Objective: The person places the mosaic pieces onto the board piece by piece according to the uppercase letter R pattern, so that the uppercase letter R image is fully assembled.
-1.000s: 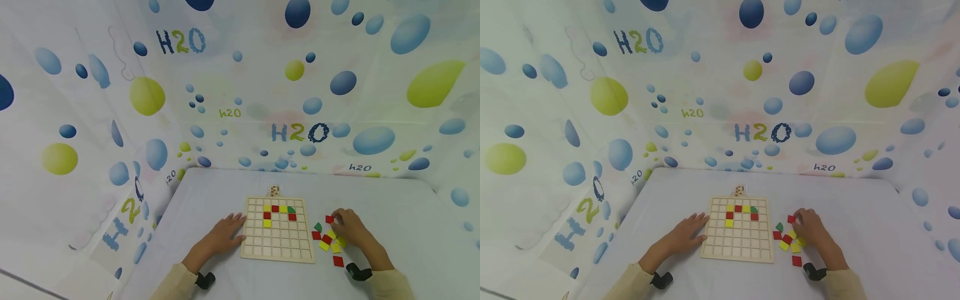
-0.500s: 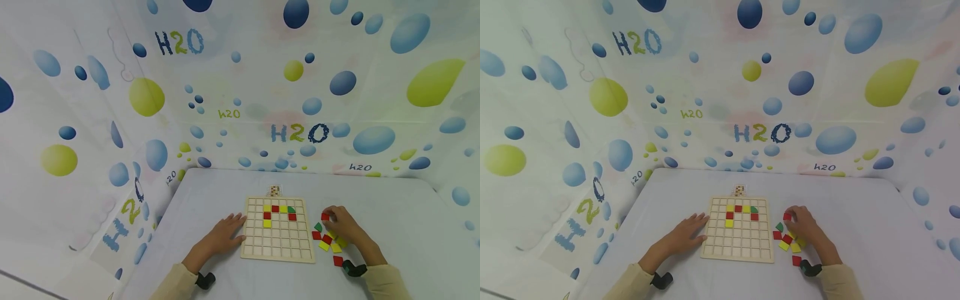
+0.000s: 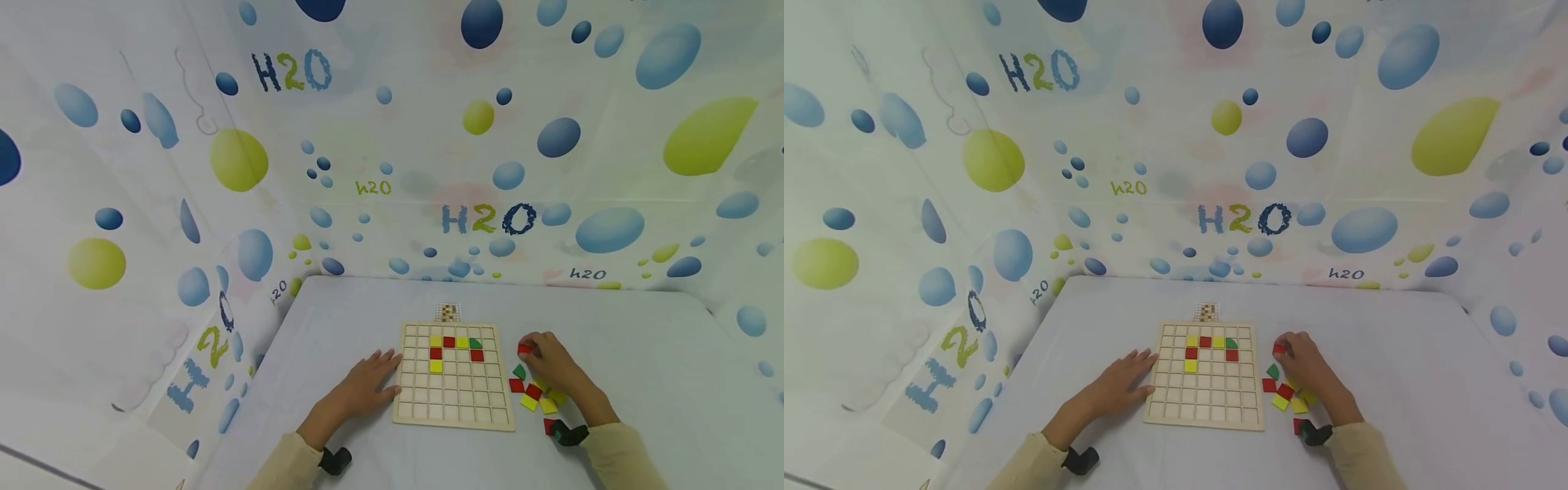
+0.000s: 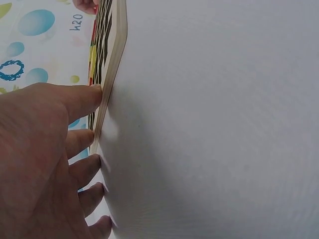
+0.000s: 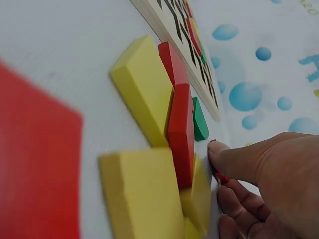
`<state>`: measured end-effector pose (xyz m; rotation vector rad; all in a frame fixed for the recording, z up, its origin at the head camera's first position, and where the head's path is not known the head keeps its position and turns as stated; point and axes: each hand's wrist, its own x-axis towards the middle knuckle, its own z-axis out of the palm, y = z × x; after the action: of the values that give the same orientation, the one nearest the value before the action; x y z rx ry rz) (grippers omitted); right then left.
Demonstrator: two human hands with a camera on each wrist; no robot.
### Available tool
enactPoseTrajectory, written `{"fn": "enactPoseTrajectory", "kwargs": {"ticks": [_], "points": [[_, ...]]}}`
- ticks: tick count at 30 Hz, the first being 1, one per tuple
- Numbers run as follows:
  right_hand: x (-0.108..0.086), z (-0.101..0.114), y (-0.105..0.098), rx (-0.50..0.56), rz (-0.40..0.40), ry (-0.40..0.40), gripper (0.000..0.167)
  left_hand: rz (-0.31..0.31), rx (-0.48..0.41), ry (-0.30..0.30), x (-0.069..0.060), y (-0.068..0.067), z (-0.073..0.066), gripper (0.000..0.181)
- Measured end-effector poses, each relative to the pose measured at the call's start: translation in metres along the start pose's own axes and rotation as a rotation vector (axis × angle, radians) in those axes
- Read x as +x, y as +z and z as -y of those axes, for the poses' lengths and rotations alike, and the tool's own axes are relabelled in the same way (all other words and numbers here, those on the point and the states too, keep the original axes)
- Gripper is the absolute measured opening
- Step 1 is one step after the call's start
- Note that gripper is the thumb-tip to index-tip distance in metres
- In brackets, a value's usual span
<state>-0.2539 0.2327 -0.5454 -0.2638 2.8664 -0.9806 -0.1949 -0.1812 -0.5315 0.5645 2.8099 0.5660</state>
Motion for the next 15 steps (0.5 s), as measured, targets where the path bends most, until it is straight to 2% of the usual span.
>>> {"fn": "enactPoseTrajectory", "kwargs": {"ticks": [7,15], "points": [[0.015,0.016,0.012,0.058,0.013,0.050,0.037,0.001,0.000,0.007,0.000,0.000,0.000,0.067],[0.024,0.059,0.035,0.080,0.027,-0.038,0.030,0.001,0.012,-0.010,0.001,0.001,0.000,0.068]]}}
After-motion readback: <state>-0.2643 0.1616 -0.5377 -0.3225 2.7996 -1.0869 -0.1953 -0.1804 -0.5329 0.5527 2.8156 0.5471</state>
